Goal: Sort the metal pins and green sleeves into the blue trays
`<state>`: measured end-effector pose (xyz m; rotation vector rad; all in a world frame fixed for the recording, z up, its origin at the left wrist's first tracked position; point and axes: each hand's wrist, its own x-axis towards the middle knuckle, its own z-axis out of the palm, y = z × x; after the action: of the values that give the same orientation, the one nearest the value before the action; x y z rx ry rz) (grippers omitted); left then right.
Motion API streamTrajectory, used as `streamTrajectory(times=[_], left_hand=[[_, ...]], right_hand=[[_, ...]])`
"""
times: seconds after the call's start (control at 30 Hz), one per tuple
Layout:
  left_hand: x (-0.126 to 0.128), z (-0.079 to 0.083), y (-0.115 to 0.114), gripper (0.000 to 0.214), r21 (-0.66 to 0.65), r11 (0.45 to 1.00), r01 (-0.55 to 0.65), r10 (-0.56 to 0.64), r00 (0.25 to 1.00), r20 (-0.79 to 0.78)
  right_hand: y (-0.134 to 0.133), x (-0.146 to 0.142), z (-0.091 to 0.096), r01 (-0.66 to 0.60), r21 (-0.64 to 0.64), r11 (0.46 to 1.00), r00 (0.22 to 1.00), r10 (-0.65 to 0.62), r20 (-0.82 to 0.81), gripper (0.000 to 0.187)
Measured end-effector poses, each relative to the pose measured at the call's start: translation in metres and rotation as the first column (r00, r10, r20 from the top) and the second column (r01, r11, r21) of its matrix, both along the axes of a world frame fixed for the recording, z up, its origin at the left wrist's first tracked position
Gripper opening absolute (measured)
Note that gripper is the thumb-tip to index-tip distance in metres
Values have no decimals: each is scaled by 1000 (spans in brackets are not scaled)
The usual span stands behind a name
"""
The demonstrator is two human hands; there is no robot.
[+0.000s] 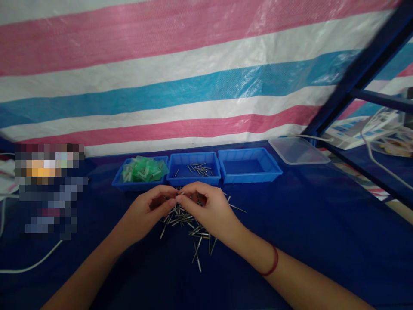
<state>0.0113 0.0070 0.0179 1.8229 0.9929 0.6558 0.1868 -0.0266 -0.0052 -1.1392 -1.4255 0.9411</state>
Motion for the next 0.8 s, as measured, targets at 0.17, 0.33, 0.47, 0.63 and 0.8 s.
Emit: streamTrajectory(times=[0.17,0.33,0.47,0.63,0.8], left_hand=[[7,-2,-6,16,-5,999,-52,52,999,16],[9,-5,-8,15,49,995,-92,92,996,14],[9,-7,-7,17,97,992,-84,85,996,-15],[8,-8,-6,20,117,990,-83,85,996,-19],[5,-9,-6,14,150,985,-83,75,996,57]], right_hand=[[0,0,-3,36,-20,999,998,-37,-55,16],[-1,1,0,47,-49,998,997,-50,-62,18],[-3,0,2,32,-15,999,999,-32,-28,15],[-3,1,4,28,27,999,999,-29,37,12],[-1,6,4,-5,47,999,997,1,75,14]])
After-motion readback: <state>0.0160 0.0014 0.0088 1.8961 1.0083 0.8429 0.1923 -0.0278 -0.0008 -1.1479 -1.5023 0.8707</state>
